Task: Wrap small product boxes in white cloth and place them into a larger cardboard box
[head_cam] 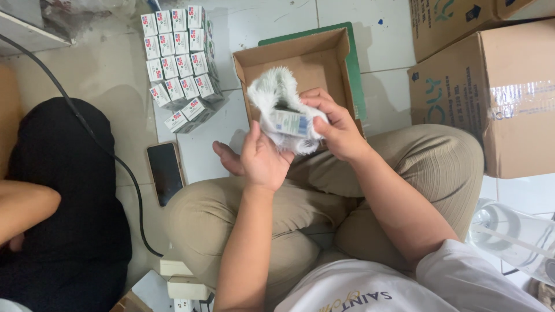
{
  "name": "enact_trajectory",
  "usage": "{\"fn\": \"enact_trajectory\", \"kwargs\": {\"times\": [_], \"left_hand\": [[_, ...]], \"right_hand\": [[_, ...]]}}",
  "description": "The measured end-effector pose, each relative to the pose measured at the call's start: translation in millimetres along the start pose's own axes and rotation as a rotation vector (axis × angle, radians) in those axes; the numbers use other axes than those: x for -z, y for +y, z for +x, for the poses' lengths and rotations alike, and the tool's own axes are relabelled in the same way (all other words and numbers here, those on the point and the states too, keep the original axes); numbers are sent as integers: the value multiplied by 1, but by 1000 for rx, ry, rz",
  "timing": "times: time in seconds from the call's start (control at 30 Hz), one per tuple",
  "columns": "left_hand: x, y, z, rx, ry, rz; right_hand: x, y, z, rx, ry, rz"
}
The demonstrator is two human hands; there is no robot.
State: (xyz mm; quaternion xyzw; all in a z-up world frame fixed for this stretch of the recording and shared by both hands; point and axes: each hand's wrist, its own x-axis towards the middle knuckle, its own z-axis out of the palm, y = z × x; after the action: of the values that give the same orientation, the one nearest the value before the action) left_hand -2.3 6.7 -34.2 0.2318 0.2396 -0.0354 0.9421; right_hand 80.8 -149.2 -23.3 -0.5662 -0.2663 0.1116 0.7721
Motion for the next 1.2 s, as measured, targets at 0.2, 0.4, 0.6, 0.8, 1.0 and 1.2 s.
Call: {"fn": "enact_trajectory", "kwargs": {"times": [0.2,0.4,0.6,0.8,1.0,1.2], "left_hand": [[0,4,7,-4,128,-168],[10,0,14,-65,101,-206],[-5,0,7,-126,16,-114],[-6,-5,0,-98,-37,-53],[-16,-7,-8,-139,-82,-3],[-13,-13,-5,-145,-88,62]], "right_hand": [[-5,-1,-4,-12,-35,-67],[-4,1,-5,-121,55,-55],[-5,3,-9,-99,45,-28],[2,5,-3,-48,18,-27],[2,2,-5,-130,38,37],[-1,12,-12,-228,192,78]]}}
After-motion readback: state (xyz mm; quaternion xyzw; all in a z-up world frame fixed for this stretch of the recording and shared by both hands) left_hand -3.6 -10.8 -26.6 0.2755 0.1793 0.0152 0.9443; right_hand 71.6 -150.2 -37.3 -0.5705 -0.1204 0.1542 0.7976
